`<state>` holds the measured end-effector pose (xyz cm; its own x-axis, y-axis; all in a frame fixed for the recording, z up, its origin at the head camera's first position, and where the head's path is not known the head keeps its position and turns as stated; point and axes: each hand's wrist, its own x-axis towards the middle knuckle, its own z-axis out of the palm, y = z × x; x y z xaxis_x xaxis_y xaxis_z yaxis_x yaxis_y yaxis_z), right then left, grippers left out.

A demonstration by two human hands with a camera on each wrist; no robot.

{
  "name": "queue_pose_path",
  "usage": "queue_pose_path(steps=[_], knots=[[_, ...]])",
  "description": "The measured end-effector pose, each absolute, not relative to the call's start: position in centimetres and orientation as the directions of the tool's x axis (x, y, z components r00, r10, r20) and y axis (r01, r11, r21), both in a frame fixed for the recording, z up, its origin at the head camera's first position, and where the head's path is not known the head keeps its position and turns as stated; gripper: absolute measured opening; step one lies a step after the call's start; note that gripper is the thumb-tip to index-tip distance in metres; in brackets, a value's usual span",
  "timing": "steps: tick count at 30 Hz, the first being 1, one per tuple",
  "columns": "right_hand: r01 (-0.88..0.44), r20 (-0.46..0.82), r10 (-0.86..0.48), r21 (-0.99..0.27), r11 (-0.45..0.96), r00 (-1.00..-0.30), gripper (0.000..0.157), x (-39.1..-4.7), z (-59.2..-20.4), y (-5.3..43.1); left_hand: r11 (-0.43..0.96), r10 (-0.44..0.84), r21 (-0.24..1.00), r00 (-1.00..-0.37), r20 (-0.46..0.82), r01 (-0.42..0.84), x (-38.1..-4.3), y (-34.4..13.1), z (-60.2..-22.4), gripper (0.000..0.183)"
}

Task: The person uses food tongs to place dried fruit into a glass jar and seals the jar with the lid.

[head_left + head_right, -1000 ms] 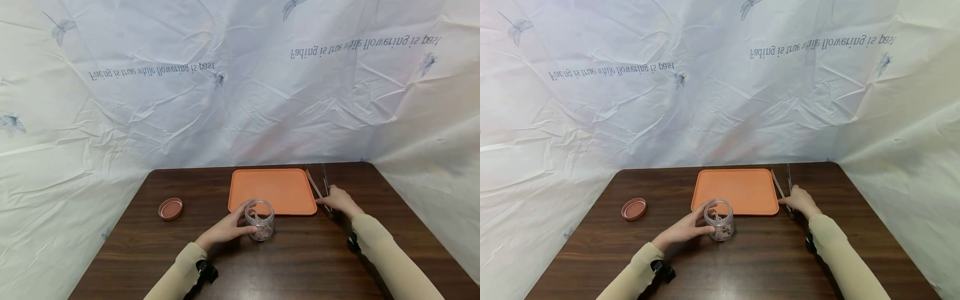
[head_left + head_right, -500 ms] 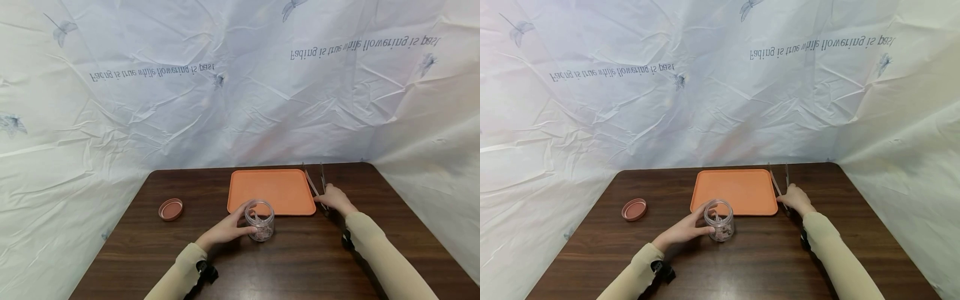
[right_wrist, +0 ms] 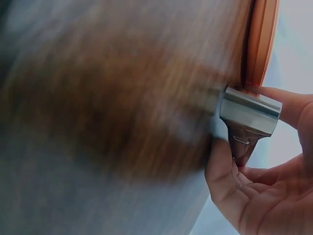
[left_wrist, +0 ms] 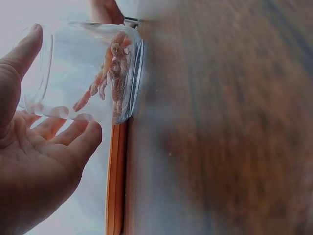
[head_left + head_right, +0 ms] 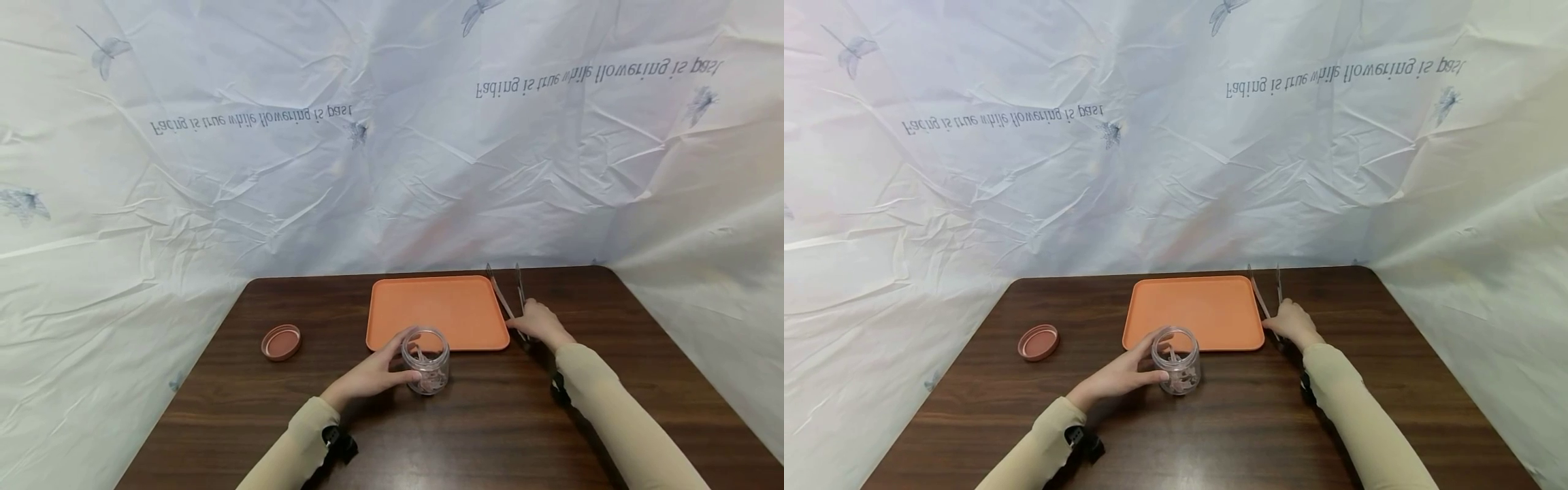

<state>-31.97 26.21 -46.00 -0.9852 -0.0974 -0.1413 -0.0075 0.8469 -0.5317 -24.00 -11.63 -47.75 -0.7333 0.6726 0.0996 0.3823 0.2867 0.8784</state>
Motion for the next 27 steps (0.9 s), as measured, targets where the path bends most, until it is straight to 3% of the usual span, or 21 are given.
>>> queue_pose_path(steps=[9, 20, 27], knots=[[0.0, -0.169, -0.103, -0.519, 0.855, -0.98, 0.087, -32.1, -45.7, 26.4, 0.289, 0.671, 0.878, -0.735, 0.099, 0.382, -24.0, -11.6, -47.8, 0.084], [-0.014, -0.188, -0.137, -0.541, 0.841, -0.972, 0.099, -31.4, -45.3, 27.7, 0.294, 0.669, 0.877, -0.737, 0.095, 0.38, -24.0, -11.6, -47.7, 0.083], [-0.115, -0.03, -0.155, -0.537, 0.836, -0.987, 0.096, -30.5, -44.3, 28.5, 0.305, 0.664, 0.887, -0.745, 0.063, 0.347, -23.7, -11.7, -47.6, 0.087]])
